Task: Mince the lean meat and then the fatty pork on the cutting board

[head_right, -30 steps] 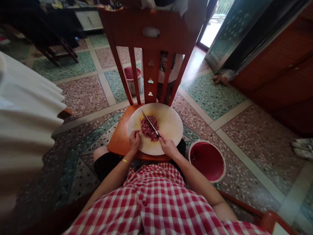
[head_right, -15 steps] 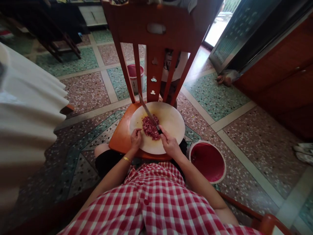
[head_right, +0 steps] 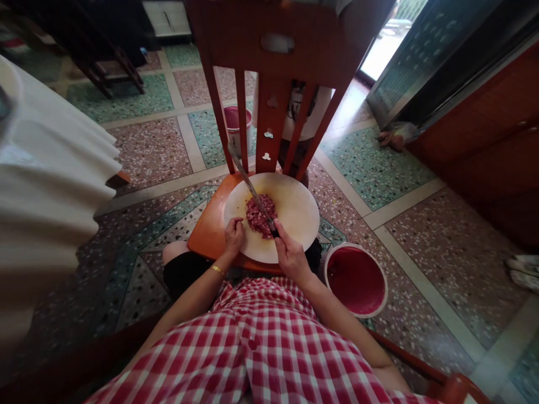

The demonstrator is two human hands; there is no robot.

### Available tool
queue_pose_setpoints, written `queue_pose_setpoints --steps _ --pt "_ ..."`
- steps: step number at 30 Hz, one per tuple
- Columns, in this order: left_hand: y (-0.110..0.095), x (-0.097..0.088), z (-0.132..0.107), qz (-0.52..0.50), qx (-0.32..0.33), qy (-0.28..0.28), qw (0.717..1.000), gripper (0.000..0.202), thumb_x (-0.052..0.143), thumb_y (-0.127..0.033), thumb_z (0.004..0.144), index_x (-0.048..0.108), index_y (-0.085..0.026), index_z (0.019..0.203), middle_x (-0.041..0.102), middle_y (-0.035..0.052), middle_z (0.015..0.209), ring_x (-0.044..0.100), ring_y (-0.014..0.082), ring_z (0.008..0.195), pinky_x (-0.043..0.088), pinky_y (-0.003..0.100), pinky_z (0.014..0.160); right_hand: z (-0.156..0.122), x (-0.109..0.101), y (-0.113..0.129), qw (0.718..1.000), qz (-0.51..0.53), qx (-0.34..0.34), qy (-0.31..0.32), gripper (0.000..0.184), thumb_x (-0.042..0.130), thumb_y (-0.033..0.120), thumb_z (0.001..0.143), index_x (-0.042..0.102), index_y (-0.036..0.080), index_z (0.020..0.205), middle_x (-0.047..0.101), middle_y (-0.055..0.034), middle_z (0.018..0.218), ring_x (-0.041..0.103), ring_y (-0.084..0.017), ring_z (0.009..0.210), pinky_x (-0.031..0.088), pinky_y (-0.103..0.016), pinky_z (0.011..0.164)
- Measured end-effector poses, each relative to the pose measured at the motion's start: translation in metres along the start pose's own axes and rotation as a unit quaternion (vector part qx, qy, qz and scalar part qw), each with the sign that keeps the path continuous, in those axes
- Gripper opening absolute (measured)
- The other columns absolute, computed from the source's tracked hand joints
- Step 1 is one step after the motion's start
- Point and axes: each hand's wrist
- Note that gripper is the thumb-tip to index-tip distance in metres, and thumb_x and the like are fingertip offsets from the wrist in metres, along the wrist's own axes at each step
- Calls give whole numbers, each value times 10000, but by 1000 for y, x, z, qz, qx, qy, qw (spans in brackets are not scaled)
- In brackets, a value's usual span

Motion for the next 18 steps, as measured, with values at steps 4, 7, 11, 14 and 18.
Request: queue_pose_setpoints --steps 4,7,11,14,18 --pt "-3 -3 -6 -28 -30 -20 999 205 384 -231 831 575 -170 877 599 34 812 561 139 796 448 260 755 1 9 -12 996 -73 18 38 437 429 354 860 486 272 1286 609 -28 1169 543 -237 1086 430 -390 920" --pt "-4 -6 -10 -41 -51 -23 998 198 386 -235 830 570 -172 871 587 22 785 552 128 762 446 246 733 0 3 -4 997 -60 5 39 438 408 355 870 482 260 1291 640 -25 1104 543 -233 1086 431 -392 923" --pt "-2 -7 -11 -48 -61 -29 997 194 389 -233 825 568 -169 862 568 14 742 535 122 712 441 234 696 -4 -1 10 998 -53 -44 9 502 407 348 868 403 218 1353 670 -59 978 604 -227 971 499 -349 817" --pt "-1 -6 -11 -51 -53 -26 997 196 386 -231 824 568 -168 862 576 21 764 541 126 735 441 241 714 -3 9 -2 997 -76 -21 24 474 434 330 855 451 237 1320 654 -69 1060 607 -236 978 493 -352 824" --pt "0 -7 -12 -41 -50 -16 998 197 384 -227 824 568 -173 868 583 22 786 546 129 763 442 245 730 1 13 -9 996 -66 18 62 430 424 335 860 498 261 1277 617 -37 1155 546 -239 1094 418 -395 935"
Point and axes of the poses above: each hand's wrist, its own z-axis towards the middle knuckle, its own x-axis out of the palm, y = z × x
